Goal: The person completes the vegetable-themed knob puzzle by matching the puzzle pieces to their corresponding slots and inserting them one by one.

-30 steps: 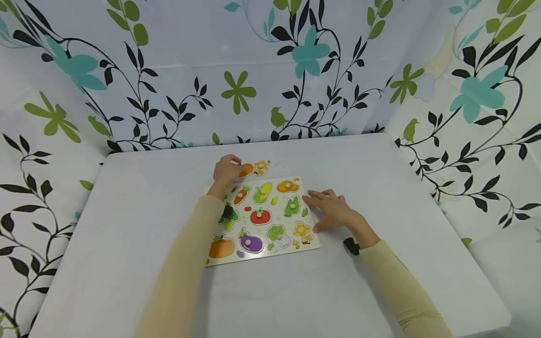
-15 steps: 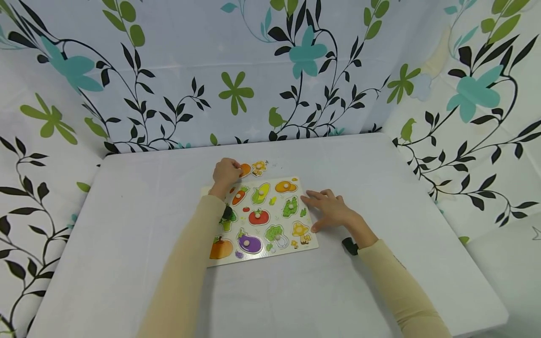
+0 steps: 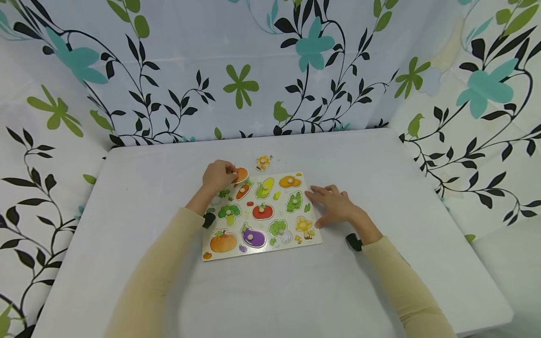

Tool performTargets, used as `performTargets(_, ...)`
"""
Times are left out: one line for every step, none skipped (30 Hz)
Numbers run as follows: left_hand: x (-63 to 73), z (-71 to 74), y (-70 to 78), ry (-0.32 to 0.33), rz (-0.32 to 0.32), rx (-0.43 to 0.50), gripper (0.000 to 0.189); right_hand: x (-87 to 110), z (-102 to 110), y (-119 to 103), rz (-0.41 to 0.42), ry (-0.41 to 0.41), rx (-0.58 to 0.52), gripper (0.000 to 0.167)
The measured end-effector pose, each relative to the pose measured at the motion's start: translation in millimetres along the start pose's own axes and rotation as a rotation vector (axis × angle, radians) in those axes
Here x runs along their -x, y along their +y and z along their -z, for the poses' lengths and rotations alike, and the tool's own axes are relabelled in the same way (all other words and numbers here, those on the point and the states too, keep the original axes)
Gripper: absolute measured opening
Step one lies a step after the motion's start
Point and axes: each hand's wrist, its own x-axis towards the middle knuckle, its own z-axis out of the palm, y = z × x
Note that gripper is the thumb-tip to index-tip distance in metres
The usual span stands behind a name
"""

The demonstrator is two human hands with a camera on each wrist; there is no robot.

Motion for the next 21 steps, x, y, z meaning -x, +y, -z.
performTargets(6.2,1.0,-1.9,-0.01,-0.017,-0.007,0.016,-0.1,1,0,-0.002,-0.001,-0.001,0.099)
performTargets(12.8,2.0,-3.7,-0.021,-0.034,-0.011,0.016,-0.2,2,0,-0.003,-0.003,-0.002,0.099)
performTargets(19.4,2.7,-5.8,-0.031,-0.052,-0.016,0.016,-0.2,2,-1,-0.004,-0.004,0.001,0.099)
performTargets(26.3,3.3,-7.6,-0.04,-0.066,-0.02,0.015,-0.2,3,-1,-0.006,-0.006,-0.001,0.099)
performTargets(33.8,3.9,-9.0,-0.049,-0.075,-0.025,0.015,-0.2,2,-1,-0.006,-0.007,0.002,0.099)
performTargets(41.1,4.8,-10.2,-0.06,-0.083,-0.026,0.015,-0.2,2,-1,-0.006,-0.009,0.003,0.099)
performTargets(48.1,5.2,-11.5,-0.069,-0.091,-0.03,0.015,0.2,2,-1,-0.008,-0.009,0.0,0.099)
performTargets(55.1,5.5,-12.5,-0.077,-0.098,-0.032,0.014,0.4,1,0,-0.008,-0.009,-0.001,0.099)
performTargets(62.0,5.8,-13.7,-0.086,-0.102,-0.031,0.014,0.5,1,0,-0.007,-0.008,-0.002,0.099)
performTargets(69.2,6.0,-14.9,-0.095,-0.106,-0.032,0.013,0.5,0,1,-0.007,-0.006,-0.005,0.099)
performTargets(76.1,6.0,-16.4,-0.105,-0.114,-0.034,0.012,0.5,0,1,-0.005,-0.004,-0.002,0.099)
performTargets(83.0,5.8,-18.0,-0.117,-0.118,-0.035,0.012,0.4,-1,2,-0.001,-0.002,-0.002,0.099)
performTargets(89.7,5.5,-19.5,-0.13,-0.12,-0.035,0.011,0.3,-1,2,0.002,0.0,0.0,0.099)
performTargets(96.1,4.9,-21.0,-0.143,-0.123,-0.034,0.01,0.2,-1,3,0.006,0.003,0.002,0.099)
performTargets(102.2,4.5,-22.4,-0.154,-0.124,-0.036,0.009,0.1,-1,3,0.008,0.004,0.003,0.099)
performTargets(108.0,3.8,-23.7,-0.166,-0.126,-0.039,0.008,0.0,-1,3,0.009,0.005,0.003,0.099)
performTargets(113.1,3.0,-25.1,-0.176,-0.127,-0.038,0.007,0.1,0,3,0.011,0.006,0.006,0.099)
performTargets(118.0,2.5,-25.7,-0.186,-0.122,-0.04,0.007,0.4,0,3,0.013,0.007,0.005,0.099)
performTargets(123.4,2.0,-26.8,-0.192,-0.123,-0.043,0.006,0.7,1,2,0.012,0.005,0.005,0.099)
performTargets(128.1,1.4,-28.2,-0.198,-0.127,-0.048,0.006,0.8,1,2,0.01,0.005,0.007,0.099)
performTargets(132.5,0.9,-29.5,-0.206,-0.127,-0.051,0.006,0.9,1,2,0.008,0.003,0.007,0.099)
